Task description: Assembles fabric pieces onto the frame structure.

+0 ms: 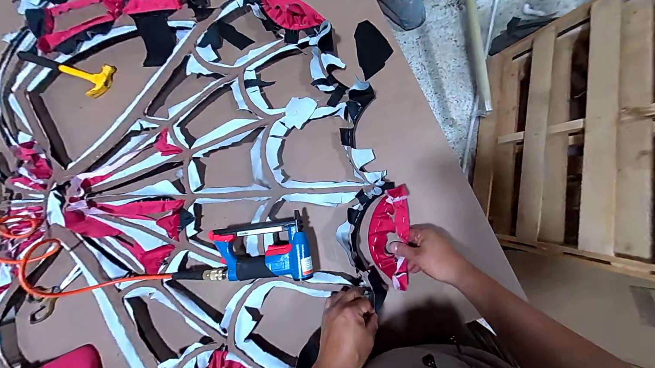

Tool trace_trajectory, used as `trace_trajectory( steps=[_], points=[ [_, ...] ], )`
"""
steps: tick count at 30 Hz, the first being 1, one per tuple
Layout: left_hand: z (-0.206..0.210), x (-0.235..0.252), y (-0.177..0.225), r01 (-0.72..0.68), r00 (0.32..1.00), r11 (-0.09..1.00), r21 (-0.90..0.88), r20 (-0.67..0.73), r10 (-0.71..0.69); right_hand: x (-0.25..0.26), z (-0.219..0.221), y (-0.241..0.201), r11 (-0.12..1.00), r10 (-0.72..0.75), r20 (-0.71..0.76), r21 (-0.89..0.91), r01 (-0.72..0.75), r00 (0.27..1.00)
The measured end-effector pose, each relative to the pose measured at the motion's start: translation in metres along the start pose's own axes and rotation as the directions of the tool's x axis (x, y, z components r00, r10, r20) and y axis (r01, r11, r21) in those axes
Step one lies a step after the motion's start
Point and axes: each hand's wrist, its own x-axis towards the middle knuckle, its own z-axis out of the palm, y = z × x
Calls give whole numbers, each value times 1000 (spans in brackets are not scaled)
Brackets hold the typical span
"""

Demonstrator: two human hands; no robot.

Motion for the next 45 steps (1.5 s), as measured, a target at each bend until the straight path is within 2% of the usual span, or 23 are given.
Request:
trace_trajectory(
  steps=[2,4,7,10,13,15,17,19,20,22,23,25,28,30,32,34,36,38,39,41,43,44,45],
  points=[
    [-4,2,6,23,997,999,48,76,-26,-13,-11,-14,929,62,-69,-361,-83,996],
    [6,1,1,-107,994,989,98,10,106,-36,-9,-31,831,51,-114,-546,-105,992],
    [28,3,-14,-343,901,923,173,-216,376,-60,31,-41,795,-23,24,-606,32,999],
    [40,4,-25,-383,864,904,191,-272,423,-60,67,-35,774,18,127,-630,66,992],
    [32,-5,-25,-268,933,962,53,-235,273,-61,74,-21,753,13,197,-647,120,980],
    [17,-9,-16,-63,992,991,-120,-113,50,-62,76,-12,738,-17,264,-647,191,964],
    [1,0,-2,196,977,952,-235,-35,-210,-56,81,0,725,-73,294,-640,253,953],
    [-11,19,13,387,920,904,-182,6,-392,-48,87,11,728,-115,288,-627,278,951],
    [-16,29,20,437,899,892,-116,37,-436,-45,89,15,729,-123,294,-621,287,948],
    [-21,45,30,445,891,896,1,98,-443,-44,90,20,726,-142,313,-611,314,939],
    [-21,48,31,424,899,906,20,113,-423,-44,88,21,735,-148,322,-597,321,935],
    [-15,46,22,381,924,921,-78,83,-374,-44,80,26,810,-159,298,-506,297,941],
    [-1,35,1,262,952,881,-394,-45,-303,-44,71,36,991,-52,132,-113,67,990],
    [1,30,0,227,952,828,-512,-63,-299,-41,76,36,972,24,146,229,-58,989],
    [-2,27,3,231,954,812,-536,-40,-298,-37,85,29,875,-17,237,473,-100,971],
    [-5,29,5,286,952,861,-421,18,-307,-30,95,30,851,-98,246,523,-47,964],
    [-13,33,12,356,934,916,-185,99,-343,-25,102,38,900,-145,167,433,60,975],
    [-23,34,25,384,917,923,-15,127,-379,-24,103,41,923,-143,129,375,85,981],
    [-28,30,24,366,927,931,16,82,-366,-24,104,42,927,-132,124,367,78,983],
    [-47,20,6,274,946,961,31,-192,-263,-23,101,39,929,-111,131,366,56,985],
    [-75,17,-33,222,893,961,163,-430,-133,-22,99,40,922,-98,137,385,38,986],
    [-87,19,-58,217,884,944,249,-460,-82,-22,100,41,917,-92,143,398,28,985],
    [-99,21,-79,221,902,920,323,-428,-66,-22,101,42,911,-90,151,412,20,984]
  ],
)
